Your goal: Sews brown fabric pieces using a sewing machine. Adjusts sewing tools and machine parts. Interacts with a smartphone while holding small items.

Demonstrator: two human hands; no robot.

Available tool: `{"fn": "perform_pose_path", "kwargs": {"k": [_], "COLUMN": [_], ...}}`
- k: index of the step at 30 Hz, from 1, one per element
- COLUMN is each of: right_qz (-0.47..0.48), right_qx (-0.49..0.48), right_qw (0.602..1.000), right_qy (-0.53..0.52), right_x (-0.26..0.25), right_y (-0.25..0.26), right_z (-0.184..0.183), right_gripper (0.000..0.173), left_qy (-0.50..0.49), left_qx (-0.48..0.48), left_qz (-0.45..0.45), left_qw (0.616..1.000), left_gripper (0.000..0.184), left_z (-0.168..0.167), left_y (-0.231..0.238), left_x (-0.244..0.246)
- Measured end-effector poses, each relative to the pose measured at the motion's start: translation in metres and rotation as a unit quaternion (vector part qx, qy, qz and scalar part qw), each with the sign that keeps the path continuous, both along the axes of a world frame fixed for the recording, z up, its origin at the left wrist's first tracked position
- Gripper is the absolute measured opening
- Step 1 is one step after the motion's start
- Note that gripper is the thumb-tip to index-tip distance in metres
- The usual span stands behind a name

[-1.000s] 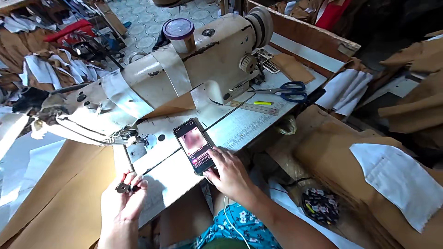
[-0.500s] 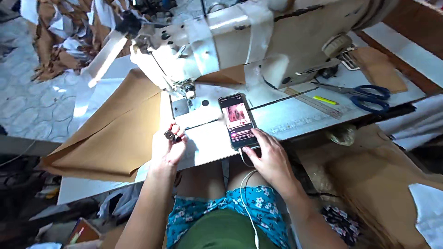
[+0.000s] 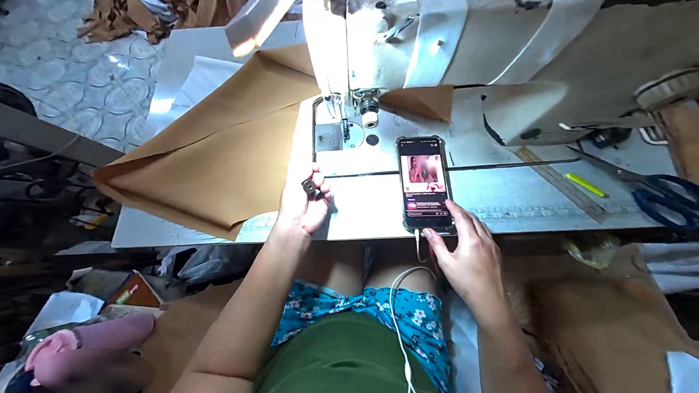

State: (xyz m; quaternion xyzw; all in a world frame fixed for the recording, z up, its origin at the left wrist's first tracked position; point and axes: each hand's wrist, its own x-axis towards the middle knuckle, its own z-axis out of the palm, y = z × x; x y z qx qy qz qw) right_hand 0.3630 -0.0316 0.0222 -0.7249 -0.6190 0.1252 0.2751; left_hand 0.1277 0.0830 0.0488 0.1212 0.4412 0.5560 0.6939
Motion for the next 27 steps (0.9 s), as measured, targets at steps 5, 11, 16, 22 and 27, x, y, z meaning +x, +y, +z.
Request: {"fn": "perform_pose_path", "kwargs": {"k": [5,11,16,22,27], "right_qz": [-0.002,-0.001,-0.020,0.093,0.145], "right_qx": [-0.008,-0.009,-0.017,0.084,0.133], "right_qw": [1.000,1.000,0.998,0.989,0.976], "right_qy": [-0.008,-0.013,0.052,0.084,0.089], "right_x": [-0.001,-0.002,0.009,0.044,0.047], "right_y": [0.000,0.000,0.007,0.047,0.062], "right_z": [0.002,0.004,0.003,-0.020,-0.030], "right_gripper": [0.059,0.062,0.059,0.044,0.052], "left_qy": [0.008,0.024,0.044,0.052,0.060], "left_qx": [-0.010,-0.015,0.003,0.046,0.075], "left_qz": [-0.005,0.004,0.009,-0.013,-0.021], "left_qw": [1.000,1.000,0.999,0.997,0.995], "left_gripper": [0.031,0.026,0.030,0.032,0.033], "left_z": [-0.008,-0.012,-0.016,-0.026,-0.029], "left_y": [0.000,0.002,0.004,-0.001,-0.007], "left_x": [-0.004,-0.001,0.003,0.000,-0.001]}}
